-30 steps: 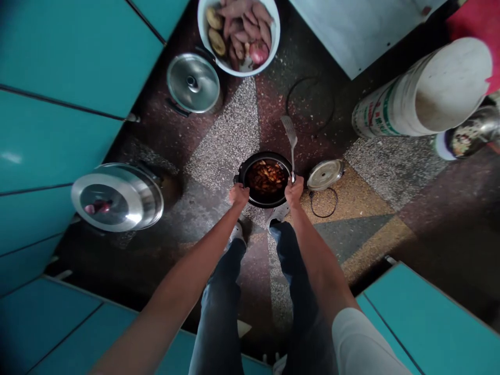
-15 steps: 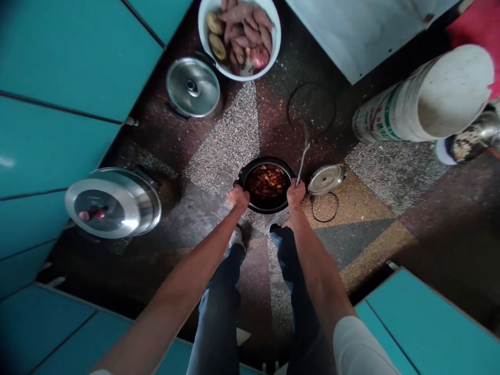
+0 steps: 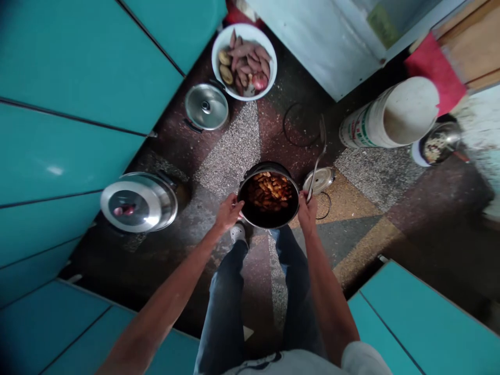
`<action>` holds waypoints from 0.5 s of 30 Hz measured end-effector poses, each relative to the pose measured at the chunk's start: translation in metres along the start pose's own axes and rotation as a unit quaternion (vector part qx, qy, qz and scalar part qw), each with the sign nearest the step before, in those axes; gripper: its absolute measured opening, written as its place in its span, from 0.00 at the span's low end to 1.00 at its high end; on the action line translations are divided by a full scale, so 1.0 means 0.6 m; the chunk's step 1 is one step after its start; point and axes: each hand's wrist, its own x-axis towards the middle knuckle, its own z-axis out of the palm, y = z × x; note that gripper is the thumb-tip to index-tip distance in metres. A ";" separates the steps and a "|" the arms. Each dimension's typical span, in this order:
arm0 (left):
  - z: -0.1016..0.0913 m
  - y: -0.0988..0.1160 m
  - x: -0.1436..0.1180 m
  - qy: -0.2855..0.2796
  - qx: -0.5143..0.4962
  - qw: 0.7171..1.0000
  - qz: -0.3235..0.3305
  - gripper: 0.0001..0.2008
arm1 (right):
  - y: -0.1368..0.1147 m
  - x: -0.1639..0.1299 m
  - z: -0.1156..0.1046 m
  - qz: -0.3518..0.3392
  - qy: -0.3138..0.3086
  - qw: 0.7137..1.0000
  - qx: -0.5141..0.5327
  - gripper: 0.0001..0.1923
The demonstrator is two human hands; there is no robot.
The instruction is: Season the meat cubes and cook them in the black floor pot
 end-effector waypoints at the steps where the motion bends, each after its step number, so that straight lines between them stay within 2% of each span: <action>1: -0.026 0.013 -0.037 -0.014 -0.034 0.999 -0.002 0.18 | -0.036 -0.030 -0.009 -0.009 0.002 1.000 -0.006 0.26; 4: -0.098 0.055 -0.162 -0.011 -0.063 0.998 0.008 0.23 | -0.138 -0.118 -0.027 -0.035 -0.013 0.999 -0.036 0.28; 7: -0.156 0.107 -0.276 0.004 -0.053 0.998 0.035 0.24 | -0.229 -0.192 -0.046 -0.060 -0.019 0.996 -0.068 0.29; 11: -0.230 0.184 -0.390 0.004 -0.064 0.997 0.049 0.22 | -0.347 -0.270 -0.065 -0.110 0.009 0.988 -0.105 0.30; 15: -0.303 0.234 -0.502 0.028 -0.093 0.993 0.073 0.24 | -0.451 -0.343 -0.066 -0.148 -0.021 0.978 -0.143 0.31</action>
